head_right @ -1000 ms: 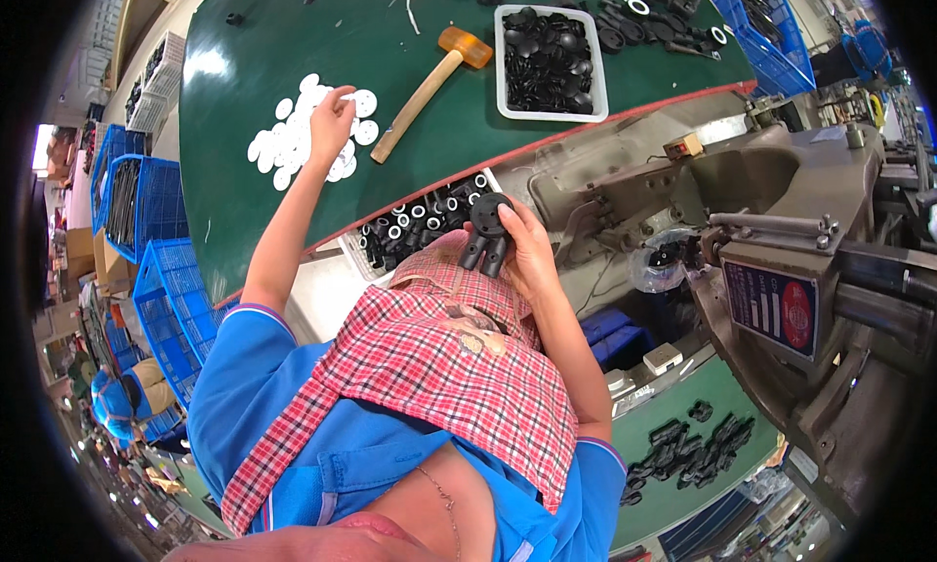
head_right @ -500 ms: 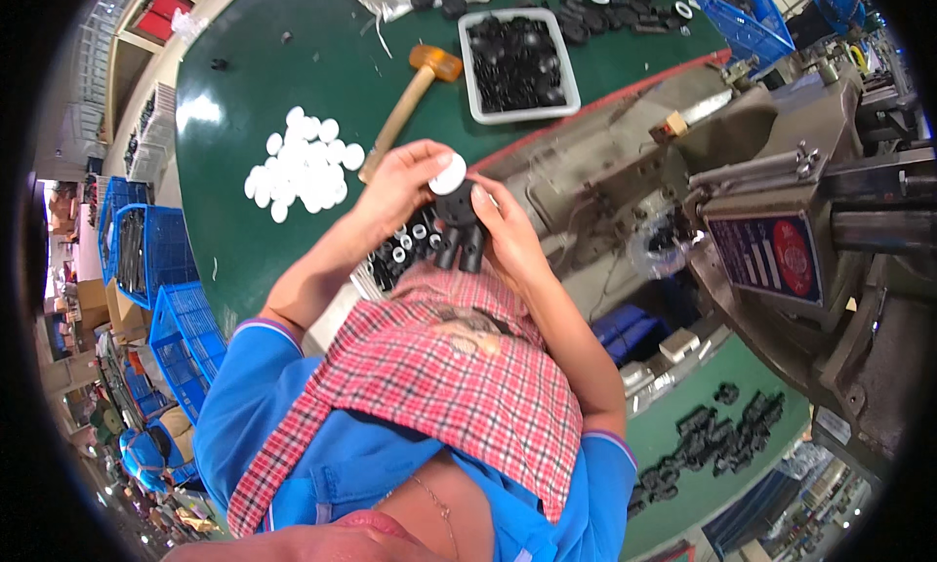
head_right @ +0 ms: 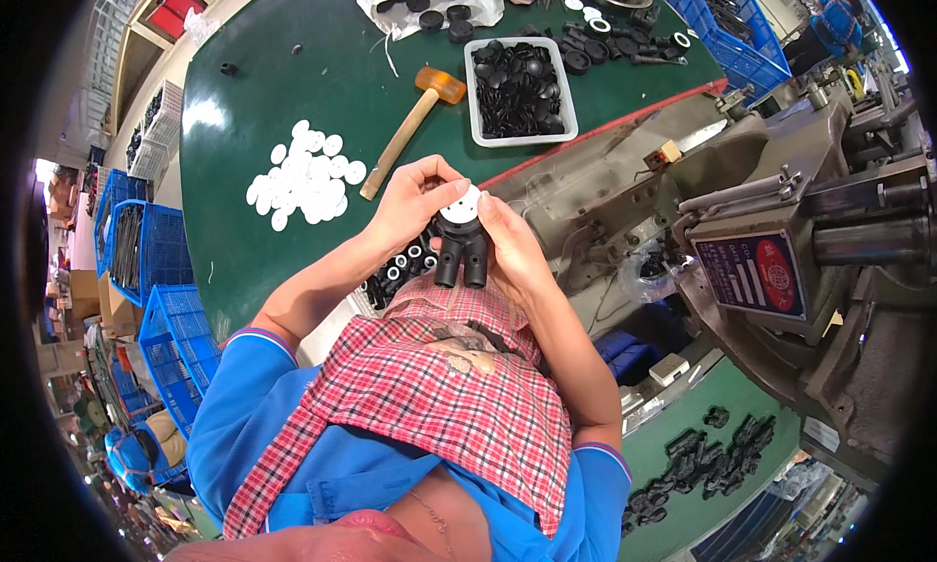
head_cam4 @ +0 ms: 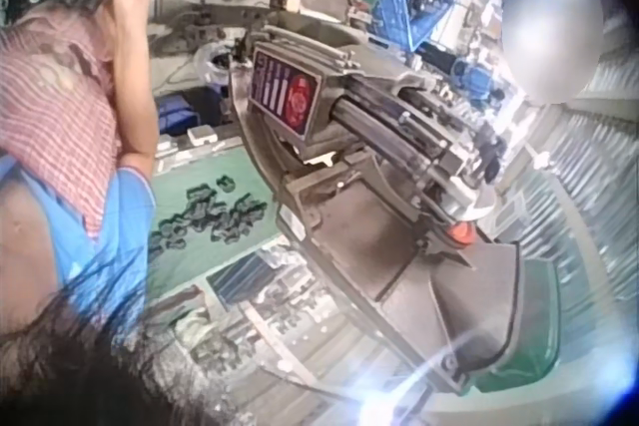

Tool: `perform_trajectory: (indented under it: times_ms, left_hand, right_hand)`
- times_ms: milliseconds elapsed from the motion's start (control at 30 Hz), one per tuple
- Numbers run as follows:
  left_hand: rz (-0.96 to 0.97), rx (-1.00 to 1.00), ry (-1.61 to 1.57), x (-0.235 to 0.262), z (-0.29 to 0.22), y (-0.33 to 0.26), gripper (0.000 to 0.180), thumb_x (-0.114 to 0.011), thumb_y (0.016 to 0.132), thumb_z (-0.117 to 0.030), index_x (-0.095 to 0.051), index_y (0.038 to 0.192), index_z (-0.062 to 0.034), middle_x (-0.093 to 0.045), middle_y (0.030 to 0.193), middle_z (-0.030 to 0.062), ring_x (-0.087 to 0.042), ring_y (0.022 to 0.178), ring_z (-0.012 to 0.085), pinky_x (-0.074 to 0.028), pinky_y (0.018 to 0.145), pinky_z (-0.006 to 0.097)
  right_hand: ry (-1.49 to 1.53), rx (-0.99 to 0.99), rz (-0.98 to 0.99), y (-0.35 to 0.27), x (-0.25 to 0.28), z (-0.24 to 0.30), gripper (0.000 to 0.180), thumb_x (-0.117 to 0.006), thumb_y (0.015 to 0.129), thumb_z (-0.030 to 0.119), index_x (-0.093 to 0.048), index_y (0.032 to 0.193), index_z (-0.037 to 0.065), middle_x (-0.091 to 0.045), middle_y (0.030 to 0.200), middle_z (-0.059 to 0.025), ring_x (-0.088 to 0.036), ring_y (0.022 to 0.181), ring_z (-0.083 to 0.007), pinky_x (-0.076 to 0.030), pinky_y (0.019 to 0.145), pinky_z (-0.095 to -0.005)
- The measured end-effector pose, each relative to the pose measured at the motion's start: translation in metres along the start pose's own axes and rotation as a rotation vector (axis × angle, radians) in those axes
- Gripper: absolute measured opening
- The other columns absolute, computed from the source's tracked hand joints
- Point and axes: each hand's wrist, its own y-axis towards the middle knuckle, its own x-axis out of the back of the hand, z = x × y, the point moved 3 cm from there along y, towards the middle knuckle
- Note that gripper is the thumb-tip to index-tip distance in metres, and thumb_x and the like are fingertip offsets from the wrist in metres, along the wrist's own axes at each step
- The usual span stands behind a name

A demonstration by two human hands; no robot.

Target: The person repeatedly assembles small black and white plastic components at a workbench. They pick up a black part, insert a white disc, use a rubber mallet to tap it into place, then place the assembled unit into a tray. The cycle repeats continuously.

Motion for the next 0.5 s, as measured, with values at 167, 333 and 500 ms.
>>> perform_trajectory:
  times_ms: [167, 333, 500]
  left_hand:
    - [0.03, -0.022, -0.048, 0.003, -0.001, -0.002, 0.012, -0.068, 0.09, -0.011, -0.062, 0.088, -0.0006, -0.063, 0.083, 0.0009, -0.058, 0.077, 0.0054, -0.048, 0.07, 0.022]
    - [0.044, -0.062, -0.023, 0.009, -0.001, -0.003, 0.012, -0.067, 0.091, -0.01, -0.061, 0.088, -0.0006, -0.062, 0.083, 0.0004, -0.058, 0.077, 0.0038, -0.048, 0.069, 0.02]
    - [0.025, -0.193, 0.017, 0.011, 0.001, 0.001, 0.017, -0.07, 0.087, -0.015, -0.063, 0.086, 0.0, -0.061, 0.069, -0.0003, -0.052, 0.06, 0.0026, -0.041, 0.049, 0.021]
  right_hand:
    - [0.016, -0.03, 0.017, -0.001, -0.006, 0.005, 0.055, -0.048, 0.099, 0.045, -0.047, 0.125, -0.003, -0.061, 0.108, -0.0159, -0.069, 0.09, -0.0291, -0.06, 0.075, -0.0377]
    - [0.016, -0.037, 0.05, 0.001, -0.01, 0.008, 0.053, -0.05, 0.098, 0.045, -0.049, 0.122, -0.002, -0.062, 0.106, -0.0139, -0.069, 0.089, -0.0285, -0.059, 0.077, -0.0367]
    - [-0.021, -0.06, 0.065, 0.002, -0.008, 0.007, 0.061, -0.042, 0.099, 0.047, -0.042, 0.131, -0.004, -0.062, 0.112, -0.0198, -0.067, 0.097, -0.0371, -0.059, 0.083, -0.0441]
